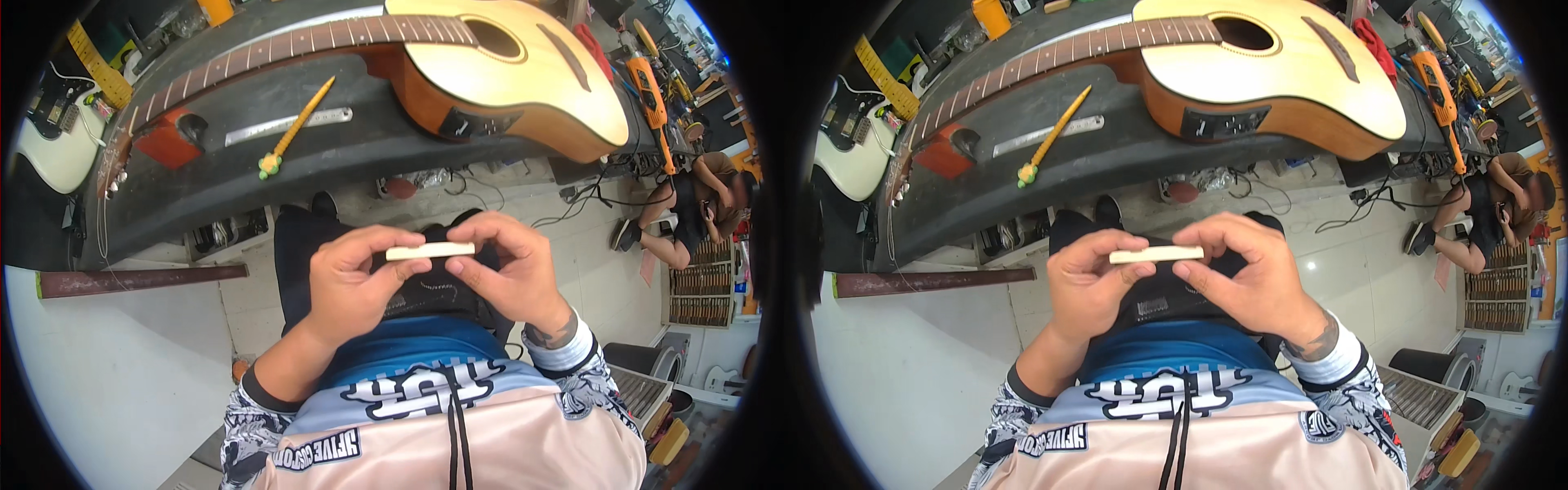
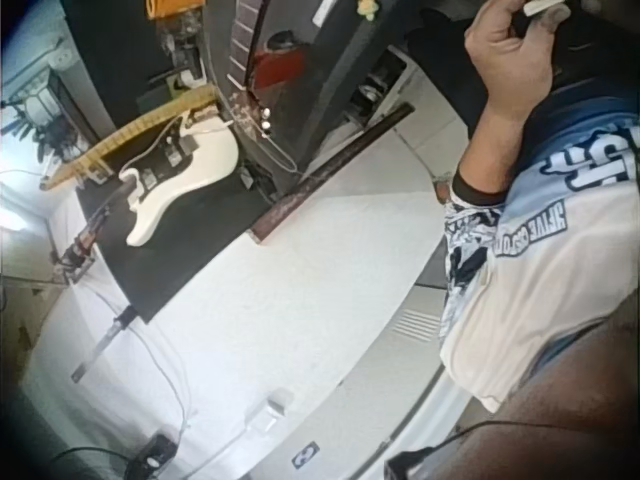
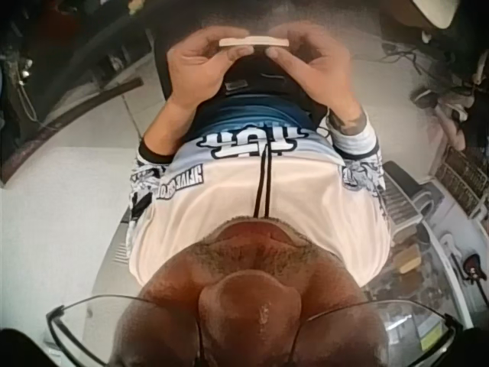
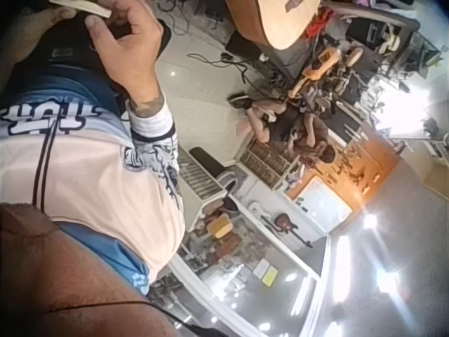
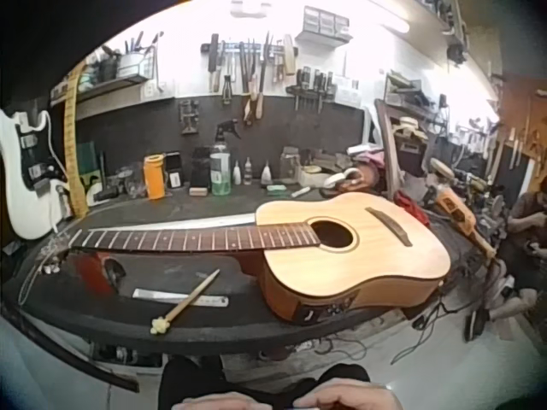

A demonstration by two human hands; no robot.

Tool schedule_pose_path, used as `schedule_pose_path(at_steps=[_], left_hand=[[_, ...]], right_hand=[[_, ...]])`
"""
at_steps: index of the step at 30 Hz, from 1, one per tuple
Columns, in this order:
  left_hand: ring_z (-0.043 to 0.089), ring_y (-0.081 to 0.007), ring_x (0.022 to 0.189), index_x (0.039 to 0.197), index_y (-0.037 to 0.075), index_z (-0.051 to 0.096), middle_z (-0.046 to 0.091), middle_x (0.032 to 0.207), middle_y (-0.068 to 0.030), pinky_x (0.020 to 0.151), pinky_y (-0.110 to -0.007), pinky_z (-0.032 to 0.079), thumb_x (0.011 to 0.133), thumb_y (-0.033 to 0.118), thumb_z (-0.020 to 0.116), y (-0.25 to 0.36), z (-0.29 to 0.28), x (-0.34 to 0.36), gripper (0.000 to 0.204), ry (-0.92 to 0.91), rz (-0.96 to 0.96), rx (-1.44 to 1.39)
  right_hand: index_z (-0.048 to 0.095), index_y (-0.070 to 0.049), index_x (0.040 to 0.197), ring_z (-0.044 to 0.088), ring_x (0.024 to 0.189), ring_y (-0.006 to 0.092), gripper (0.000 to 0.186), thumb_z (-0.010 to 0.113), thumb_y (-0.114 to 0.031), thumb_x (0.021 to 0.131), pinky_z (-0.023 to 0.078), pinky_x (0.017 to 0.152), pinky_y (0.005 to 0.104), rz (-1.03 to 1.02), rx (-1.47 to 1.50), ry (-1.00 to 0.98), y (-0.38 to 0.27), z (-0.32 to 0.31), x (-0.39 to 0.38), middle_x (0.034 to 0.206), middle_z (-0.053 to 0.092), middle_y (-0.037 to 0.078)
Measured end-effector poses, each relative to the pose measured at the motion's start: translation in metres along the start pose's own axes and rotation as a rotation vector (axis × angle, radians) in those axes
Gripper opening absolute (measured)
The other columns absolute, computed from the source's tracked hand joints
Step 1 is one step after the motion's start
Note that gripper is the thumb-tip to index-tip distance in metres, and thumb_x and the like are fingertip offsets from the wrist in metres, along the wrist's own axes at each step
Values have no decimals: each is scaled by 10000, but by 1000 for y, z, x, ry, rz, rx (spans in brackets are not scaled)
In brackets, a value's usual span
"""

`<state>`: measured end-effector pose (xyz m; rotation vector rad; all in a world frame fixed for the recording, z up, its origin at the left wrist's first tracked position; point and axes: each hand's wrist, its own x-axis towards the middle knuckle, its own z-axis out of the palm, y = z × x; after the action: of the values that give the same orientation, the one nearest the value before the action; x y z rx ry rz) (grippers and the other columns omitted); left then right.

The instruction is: Measuring and inspecting a guitar saddle part during a repair process.

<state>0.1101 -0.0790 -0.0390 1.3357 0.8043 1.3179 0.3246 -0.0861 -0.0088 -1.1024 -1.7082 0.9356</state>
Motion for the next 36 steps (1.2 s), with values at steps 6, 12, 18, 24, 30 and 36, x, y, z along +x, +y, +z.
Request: schedule_pose_path(at_steps=[6, 12, 18, 24, 30, 36], left_hand=[[710, -149, 939, 1072, -50, 734, 745, 1049, -129, 814, -266, 571, 831, -95, 782, 4, -6, -1, 250, -16, 9, -43], [710, -166, 957, 1092, -69, 718, 735, 1066, -147, 829, -272, 572, 836, -111, 771, 2, -6, -4, 265, -31, 35, -71], [712, -162, 901, 1078, -70, 719, 738, 1028, -161, 757, -255, 560, 824, -97, 789, 2, -6, -8, 265, -45, 101, -16], [680, -171, 906, 1082, -31, 696, 708, 1043, -149, 787, -273, 543, 822, -34, 824, 5, -5, -12, 290, -71, 174, 77], [706, -197, 838, 1033, -59, 723, 740, 962, -162, 690, -278, 551, 759, -82, 847, 6, 0, -8, 302, -21, 287, 108], [712, -238, 810, 1013, -44, 727, 742, 916, -144, 671, -303, 552, 725, -59, 879, 8, 1, -6, 326, -57, 384, 215]], right_hand=[[728, -17, 1049, 593, 748, 129, 265, 828, -52, 806, 492, 715, 278, -44, -14, 8, -2, 2, 3, 866, 683, 45], [735, -26, 1050, 607, 750, 122, 248, 822, -57, 820, 500, 704, 263, -90, -19, 35, 0, 4, 1, 903, 702, 44], [737, -30, 1051, 627, 769, 114, 235, 819, -57, 833, 504, 712, 264, -91, 12, 44, 1, 2, -1, 919, 714, 43], [735, -29, 1065, 632, 782, 114, 240, 815, -60, 841, 501, 719, 259, -92, 11, 40, 2, 1, -2, 921, 713, 40], [732, -27, 1074, 628, 795, 105, 238, 811, -65, 852, 499, 724, 258, -67, 32, 47, 2, 0, -2, 912, 708, 34], [733, -28, 1074, 622, 785, 104, 227, 803, -69, 863, 494, 715, 257, -71, 51, 37, 4, 1, 0, 903, 708, 34]])
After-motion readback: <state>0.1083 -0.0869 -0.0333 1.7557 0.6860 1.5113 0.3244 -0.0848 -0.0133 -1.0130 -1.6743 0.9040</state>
